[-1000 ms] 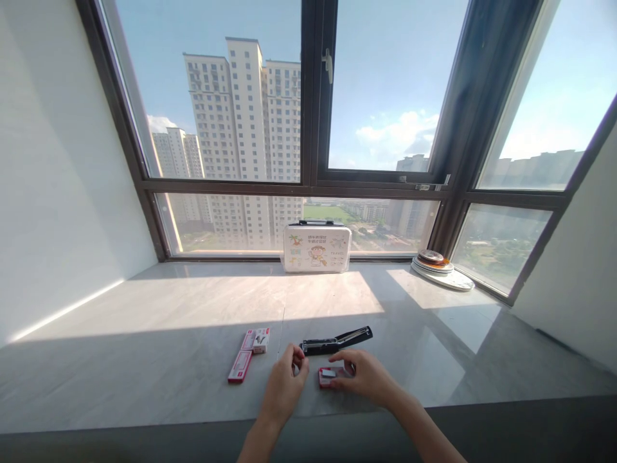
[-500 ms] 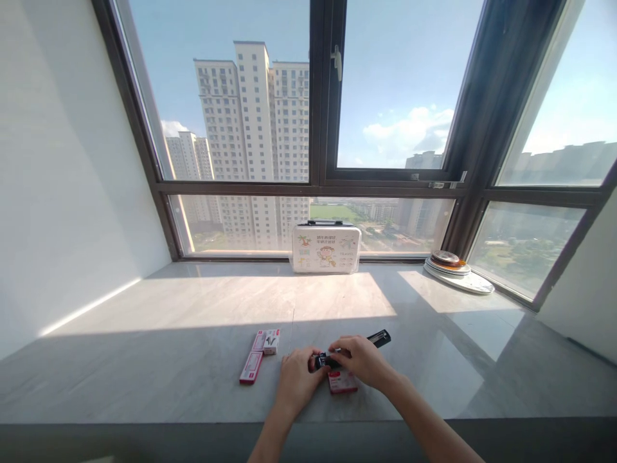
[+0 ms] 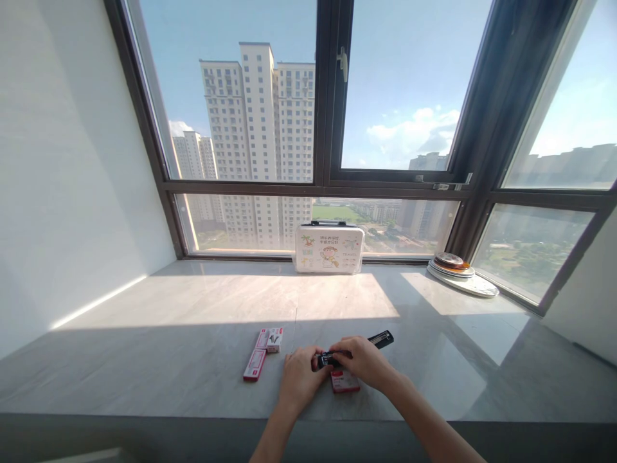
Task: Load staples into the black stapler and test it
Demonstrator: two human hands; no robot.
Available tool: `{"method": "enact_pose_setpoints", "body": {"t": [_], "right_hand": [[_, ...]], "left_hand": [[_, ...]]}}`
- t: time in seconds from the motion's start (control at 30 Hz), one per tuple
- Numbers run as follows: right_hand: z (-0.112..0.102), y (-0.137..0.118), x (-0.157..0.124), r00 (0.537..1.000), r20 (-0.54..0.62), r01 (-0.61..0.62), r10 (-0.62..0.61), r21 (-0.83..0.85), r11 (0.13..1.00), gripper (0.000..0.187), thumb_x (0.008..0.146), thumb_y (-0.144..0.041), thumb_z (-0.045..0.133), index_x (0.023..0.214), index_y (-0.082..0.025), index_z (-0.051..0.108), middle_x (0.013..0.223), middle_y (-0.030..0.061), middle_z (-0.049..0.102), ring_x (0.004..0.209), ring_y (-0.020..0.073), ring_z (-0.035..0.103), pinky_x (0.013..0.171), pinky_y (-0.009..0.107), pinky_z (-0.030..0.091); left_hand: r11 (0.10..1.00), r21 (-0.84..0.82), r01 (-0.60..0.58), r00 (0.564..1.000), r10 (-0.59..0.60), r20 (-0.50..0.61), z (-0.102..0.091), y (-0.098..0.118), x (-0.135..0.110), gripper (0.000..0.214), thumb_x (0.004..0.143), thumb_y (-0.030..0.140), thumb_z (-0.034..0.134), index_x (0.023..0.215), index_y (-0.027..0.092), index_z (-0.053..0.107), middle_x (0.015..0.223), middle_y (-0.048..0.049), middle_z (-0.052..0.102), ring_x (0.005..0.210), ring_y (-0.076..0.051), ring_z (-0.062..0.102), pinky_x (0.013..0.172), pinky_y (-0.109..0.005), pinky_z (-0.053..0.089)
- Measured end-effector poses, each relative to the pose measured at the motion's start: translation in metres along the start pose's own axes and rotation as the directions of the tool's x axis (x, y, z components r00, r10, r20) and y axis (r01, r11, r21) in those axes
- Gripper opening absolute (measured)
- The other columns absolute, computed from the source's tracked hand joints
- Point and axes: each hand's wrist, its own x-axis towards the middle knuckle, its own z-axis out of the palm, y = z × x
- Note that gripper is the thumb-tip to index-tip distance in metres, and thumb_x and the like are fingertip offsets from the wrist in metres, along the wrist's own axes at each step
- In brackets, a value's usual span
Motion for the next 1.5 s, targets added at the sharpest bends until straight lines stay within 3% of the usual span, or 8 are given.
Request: {"method": "enact_pose_setpoints", "body": {"t": [0.1,0.27,0.47,0.77,1.5], "right_hand": [[0.001,0.004,-0.003,0.991,-0.083,-0.104,0.101,-0.024,0.994,0.027,0.089,-0.036,0.061,0.109,-0.025,0.076,0.077,0.0018,0.071,0.070,0.0189,0.062,0.065,0.026,0.038],[0.002,0.014,-0.013,0.966,-0.157,-0.210,0.206,-0.007,0.978,0.025,0.090,-0.038,0.059,0.088,-0.020,0.076,0.066,0.0024,0.067,0.063,0.0176,0.059,0.060,0.027,0.031],[0.020,0.023,-0.012,0.938,-0.177,-0.285,0.300,0.106,0.953,0.026,0.087,-0.039,0.062,0.083,-0.019,0.078,0.065,0.0027,0.069,0.063,0.0175,0.061,0.059,0.026,0.033],[0.044,0.033,-0.001,0.873,-0.171,-0.392,0.456,0.309,0.866,0.030,0.083,-0.042,0.063,0.081,-0.017,0.079,0.070,0.0052,0.075,0.069,0.0199,0.068,0.056,0.023,0.039],[0.054,0.024,0.000,0.837,-0.240,-0.389,0.491,0.369,0.844,0.028,0.081,-0.042,0.063,0.074,-0.018,0.075,0.064,0.0042,0.072,0.064,0.0189,0.065,0.054,0.023,0.040]], "left_hand": [[1.000,-0.025,-0.008,1.000,0.008,-0.027,-0.002,0.001,-0.001,0.031,0.082,0.047,0.069,0.107,0.028,0.069,0.088,-0.0007,0.067,0.089,-0.024,0.060,0.077,-0.032,0.035],[0.957,-0.244,-0.155,0.984,0.129,-0.121,-0.001,0.004,-0.001,0.017,0.090,0.032,0.059,0.104,0.027,0.068,0.109,-0.0016,0.068,0.099,-0.021,0.061,0.088,-0.030,0.043],[0.944,-0.281,-0.174,0.983,0.151,-0.103,0.003,0.005,-0.002,0.022,0.089,0.024,0.057,0.104,0.029,0.073,0.104,-0.0021,0.071,0.104,-0.023,0.062,0.092,-0.031,0.046],[0.949,-0.286,-0.131,0.990,0.109,-0.091,0.006,-0.002,0.000,0.022,0.088,0.030,0.060,0.104,0.029,0.075,0.099,-0.0016,0.072,0.095,-0.022,0.065,0.086,-0.029,0.048],[0.928,-0.366,-0.074,0.996,0.051,-0.072,0.005,-0.004,-0.001,0.020,0.087,0.036,0.062,0.099,0.025,0.074,0.095,-0.0025,0.075,0.084,-0.021,0.068,0.078,-0.029,0.051]]}}
